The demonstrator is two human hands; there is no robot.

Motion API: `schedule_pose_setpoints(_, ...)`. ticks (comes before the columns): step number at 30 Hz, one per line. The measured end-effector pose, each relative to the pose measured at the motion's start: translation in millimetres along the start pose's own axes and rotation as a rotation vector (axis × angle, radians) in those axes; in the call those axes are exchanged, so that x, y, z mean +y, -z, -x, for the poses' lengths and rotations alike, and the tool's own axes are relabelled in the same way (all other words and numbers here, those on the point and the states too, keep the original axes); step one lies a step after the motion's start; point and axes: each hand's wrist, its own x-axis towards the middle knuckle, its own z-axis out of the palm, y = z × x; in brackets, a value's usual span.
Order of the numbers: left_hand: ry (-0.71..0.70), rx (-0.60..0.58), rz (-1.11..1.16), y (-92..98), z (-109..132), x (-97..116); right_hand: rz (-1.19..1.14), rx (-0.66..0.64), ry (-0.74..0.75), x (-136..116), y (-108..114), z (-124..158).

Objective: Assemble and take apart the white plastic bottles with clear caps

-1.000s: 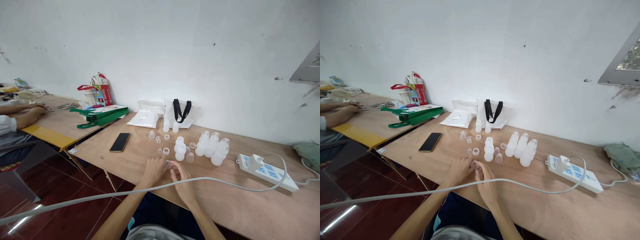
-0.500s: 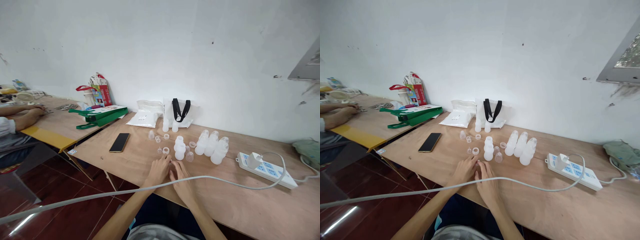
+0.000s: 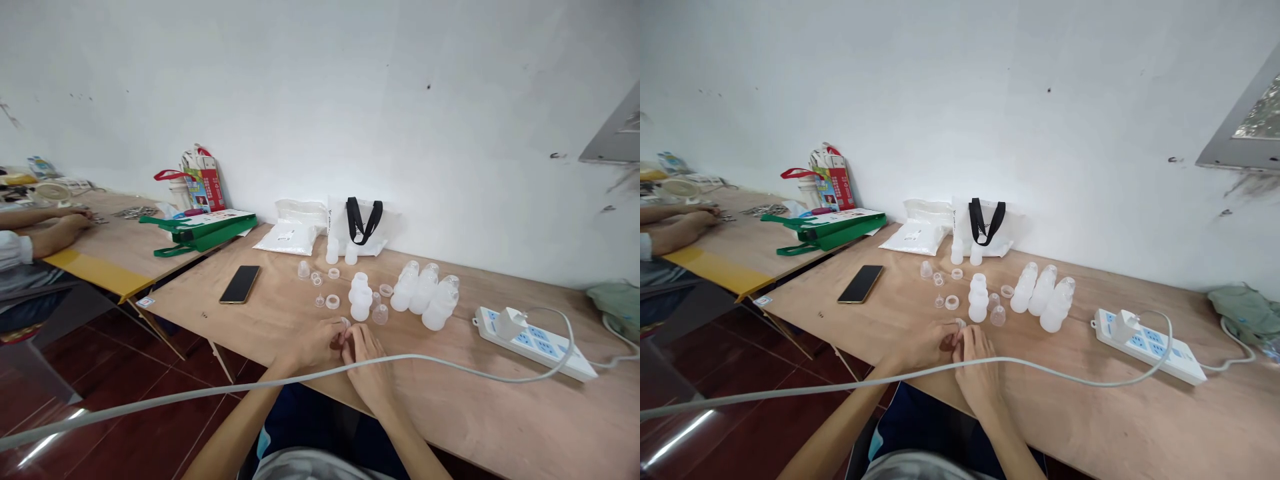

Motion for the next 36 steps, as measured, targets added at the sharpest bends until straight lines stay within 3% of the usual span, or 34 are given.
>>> schedule_pose_setpoints(4,-0.035,-0.106,0.199,18.1,7,-1,0.059,0.004,0.002,2,-3,2)
schedule_pose_setpoints(8,0.036,-0.055,0.316,30.4,13,-13,0.119,-0.034,-0.005,3,-5,4)
schedule_pose_setpoints(11,0.13,0.098,0.301,31.5,10,-27,0.154,-0.061,0.017,2,-5,4)
schedule_pose_setpoints(15,0.247,0.425,0.153,19.4,0,-44,0.201,-0.069,0.043,2,-6,4)
schedule_pose_setpoints(17,0.226,0.483,0.055,9.7,-3,-51,0.211,-0.071,0.046,3,-7,4)
schedule_pose_setpoints(23,0.206,0.304,-0.236,-9.2,-6,-59,0.223,-0.09,0.053,3,-7,4)
schedule_pose_setpoints(30,0.252,0.324,-0.309,-8.5,-8,-60,0.228,-0.089,0.069,6,-9,5)
schedule_pose_setpoints(36,0.148,0.274,-0.386,-12.5,-8,-60,0.235,-0.09,0.065,5,-8,4)
